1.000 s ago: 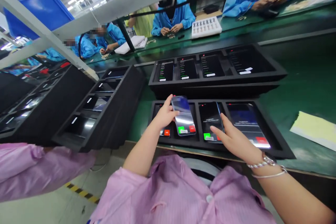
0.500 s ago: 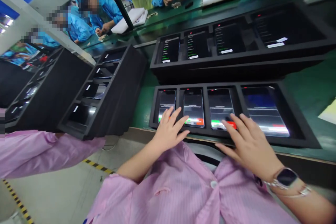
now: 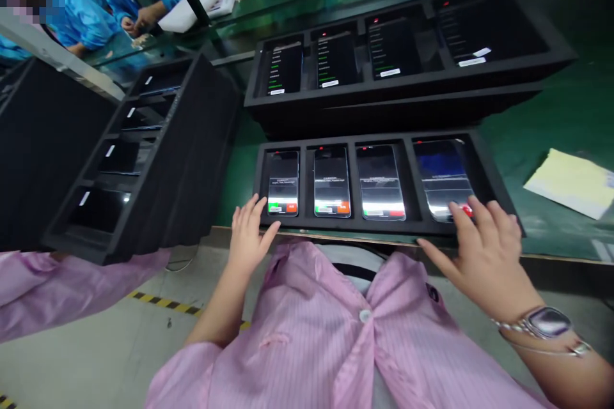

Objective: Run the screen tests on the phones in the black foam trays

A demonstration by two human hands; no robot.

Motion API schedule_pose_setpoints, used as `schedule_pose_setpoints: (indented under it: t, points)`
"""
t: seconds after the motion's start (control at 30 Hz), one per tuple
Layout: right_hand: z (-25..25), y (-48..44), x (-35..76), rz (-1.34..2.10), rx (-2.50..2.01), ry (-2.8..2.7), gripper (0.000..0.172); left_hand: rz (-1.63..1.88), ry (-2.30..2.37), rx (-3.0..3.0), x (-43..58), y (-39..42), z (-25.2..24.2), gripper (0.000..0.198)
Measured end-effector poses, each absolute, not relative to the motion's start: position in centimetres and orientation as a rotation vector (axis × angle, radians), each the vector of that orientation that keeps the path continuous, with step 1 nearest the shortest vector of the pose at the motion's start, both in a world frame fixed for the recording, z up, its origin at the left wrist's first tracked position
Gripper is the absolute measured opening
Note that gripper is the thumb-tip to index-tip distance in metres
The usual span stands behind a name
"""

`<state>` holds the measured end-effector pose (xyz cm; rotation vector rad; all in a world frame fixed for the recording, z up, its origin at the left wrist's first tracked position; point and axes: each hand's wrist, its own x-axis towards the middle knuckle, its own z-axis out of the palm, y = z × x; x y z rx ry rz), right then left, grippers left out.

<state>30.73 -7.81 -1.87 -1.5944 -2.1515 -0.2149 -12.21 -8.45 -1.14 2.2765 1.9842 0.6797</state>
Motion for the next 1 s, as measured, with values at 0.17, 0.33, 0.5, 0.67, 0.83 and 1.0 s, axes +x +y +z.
schedule_pose_setpoints:
  t: [0.17, 0.33, 0.5, 0.67, 0.83, 1.0]
  points:
    - [-2.7, -7.8, 31.1, -0.153, -1.612, -2.107, 0.090, 0.805, 1.994, 2.230, -12.2, -8.0, -3.4, 0.054]
    - [-1.8, -7.6, 29.5, -0.051, -1.705, -1.965, 0.100, 0.876, 1.945, 2.306, -12.6, -6.8, -3.9, 0.052]
    - [-2.5, -7.4, 29.7, -0.088, -1.661, -1.972, 0.098, 0.939, 1.949, 2.325, -12.8, -6.9, -4.3, 0.059]
    - [-4.4, -6.9, 31.0, -0.346, -1.557, -2.057, 0.103, 1.101, 1.926, 2.301, -12.4, -6.9, -5.5, 0.073]
    - [-5.8, -6.7, 30.9, -0.530, -1.480, -1.994, 0.102, 1.154, 1.955, 2.310, -12.0, -6.9, -5.6, 0.064]
    - [-6.4, -6.5, 31.0, -0.584, -1.467, -1.994, 0.097, 1.020, 2.081, 2.315, -11.7, -7.0, -5.4, 0.040]
